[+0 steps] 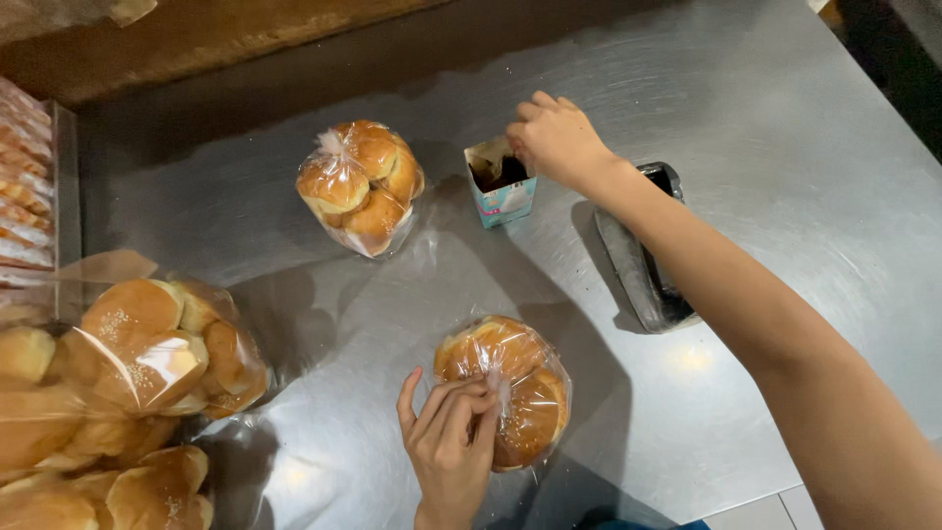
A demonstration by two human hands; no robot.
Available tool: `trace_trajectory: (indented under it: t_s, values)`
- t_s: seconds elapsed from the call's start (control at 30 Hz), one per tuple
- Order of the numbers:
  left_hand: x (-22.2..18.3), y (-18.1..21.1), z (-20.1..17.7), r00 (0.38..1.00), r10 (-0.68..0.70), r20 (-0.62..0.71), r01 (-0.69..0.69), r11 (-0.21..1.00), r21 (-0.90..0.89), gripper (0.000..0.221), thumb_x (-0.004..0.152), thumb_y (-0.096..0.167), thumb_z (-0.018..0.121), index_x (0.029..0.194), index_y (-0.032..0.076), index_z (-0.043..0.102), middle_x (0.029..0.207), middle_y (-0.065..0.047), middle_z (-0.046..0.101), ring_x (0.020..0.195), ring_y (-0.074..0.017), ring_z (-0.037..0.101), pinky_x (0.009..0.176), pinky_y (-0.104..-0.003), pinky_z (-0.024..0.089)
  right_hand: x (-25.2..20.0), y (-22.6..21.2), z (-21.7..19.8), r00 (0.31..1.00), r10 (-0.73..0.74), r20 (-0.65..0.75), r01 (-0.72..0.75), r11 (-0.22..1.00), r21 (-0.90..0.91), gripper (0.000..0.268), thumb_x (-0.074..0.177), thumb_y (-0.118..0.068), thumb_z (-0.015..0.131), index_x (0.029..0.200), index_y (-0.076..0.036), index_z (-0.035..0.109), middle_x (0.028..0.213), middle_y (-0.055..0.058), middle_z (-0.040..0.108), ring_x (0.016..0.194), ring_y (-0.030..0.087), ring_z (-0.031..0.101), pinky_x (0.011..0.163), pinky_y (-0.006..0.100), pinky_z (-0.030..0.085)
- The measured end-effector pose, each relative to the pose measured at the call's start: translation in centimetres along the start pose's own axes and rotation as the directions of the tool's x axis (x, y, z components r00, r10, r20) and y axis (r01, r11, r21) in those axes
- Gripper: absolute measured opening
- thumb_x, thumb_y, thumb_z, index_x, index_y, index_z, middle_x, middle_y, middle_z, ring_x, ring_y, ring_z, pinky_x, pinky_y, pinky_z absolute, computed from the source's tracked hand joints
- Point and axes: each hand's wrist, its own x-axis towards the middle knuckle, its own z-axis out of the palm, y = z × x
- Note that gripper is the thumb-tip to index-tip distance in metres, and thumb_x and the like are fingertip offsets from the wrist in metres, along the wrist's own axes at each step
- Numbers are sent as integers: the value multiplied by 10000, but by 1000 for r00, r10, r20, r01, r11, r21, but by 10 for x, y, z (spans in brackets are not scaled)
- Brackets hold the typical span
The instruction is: The person places buns into a plastic bag, twists the bag opening to close it, and then seals it with tape from a dispenser.
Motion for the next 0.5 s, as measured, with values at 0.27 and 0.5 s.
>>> trace_trajectory:
  t_s: [0.27, 0.5]
  values:
    - [-7, -8, 1, 991, -116, 67, 123, 986, -113, 252, 716, 77, 705, 611, 134, 482, 703, 53, 674, 683, -73, 639, 1013, -418, 308, -37, 5, -46, 890, 454, -54, -336, 730, 595, 87, 787, -82, 589, 759, -94, 507, 667, 4, 602, 622, 221, 572, 600, 380, 398]
    - [-12, -9, 4, 964, -254, 79, 266, 917, -298, 344, 715, 80, 723, 884, 105, 425, 715, 50, 676, 688, -81, 637, 1040, -388, 288, -124, -91, -156, 829, 556, 66, -137, 87, 987, 186, 883, -115, 601, 1005, -59, 471, 832, 16, 550, 692, 64, 496, 610, 168, 415]
